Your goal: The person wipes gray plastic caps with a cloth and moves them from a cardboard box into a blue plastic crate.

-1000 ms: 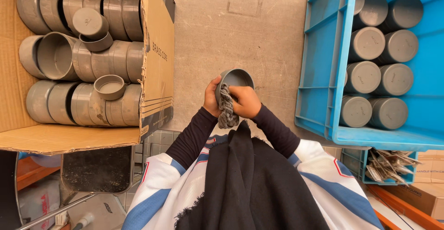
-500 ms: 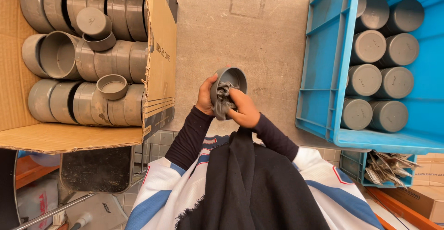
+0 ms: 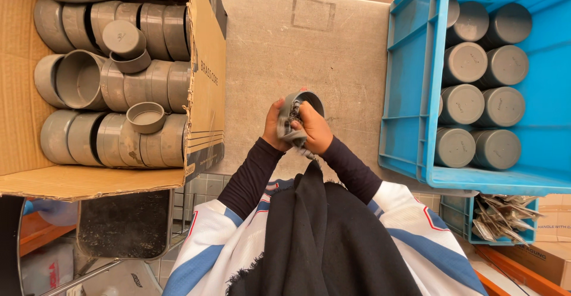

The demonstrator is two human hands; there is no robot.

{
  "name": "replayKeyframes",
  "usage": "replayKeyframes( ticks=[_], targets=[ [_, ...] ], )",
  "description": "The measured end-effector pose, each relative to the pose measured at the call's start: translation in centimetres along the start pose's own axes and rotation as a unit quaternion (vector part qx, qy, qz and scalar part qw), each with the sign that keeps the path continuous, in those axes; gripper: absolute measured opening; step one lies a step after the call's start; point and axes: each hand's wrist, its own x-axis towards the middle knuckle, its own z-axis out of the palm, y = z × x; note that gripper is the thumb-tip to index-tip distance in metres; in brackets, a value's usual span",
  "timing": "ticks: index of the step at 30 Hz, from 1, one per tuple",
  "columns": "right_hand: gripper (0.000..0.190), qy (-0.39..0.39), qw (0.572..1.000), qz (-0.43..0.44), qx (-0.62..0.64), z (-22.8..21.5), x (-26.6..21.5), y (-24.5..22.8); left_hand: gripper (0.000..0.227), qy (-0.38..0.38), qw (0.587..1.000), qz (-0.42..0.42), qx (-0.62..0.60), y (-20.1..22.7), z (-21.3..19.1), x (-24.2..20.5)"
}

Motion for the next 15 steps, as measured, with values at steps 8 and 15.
replayKeyframes(
  ticks=[8, 15],
  targets=[
    [0.013, -0.032, 0.915, 0.063, -0.397, -0.2, 1.3, 2.1, 0.050, -0.014, 1.000, 0.017, 0.003, 0.8, -1.1, 1.1],
    [0.030, -0.279, 0.913, 0.270, -0.129, 0.2, 0.3, 3.8, 0.065, -0.077, 0.970, 0.116, 0.201, 1.5, -1.7, 1.6]
  ],
)
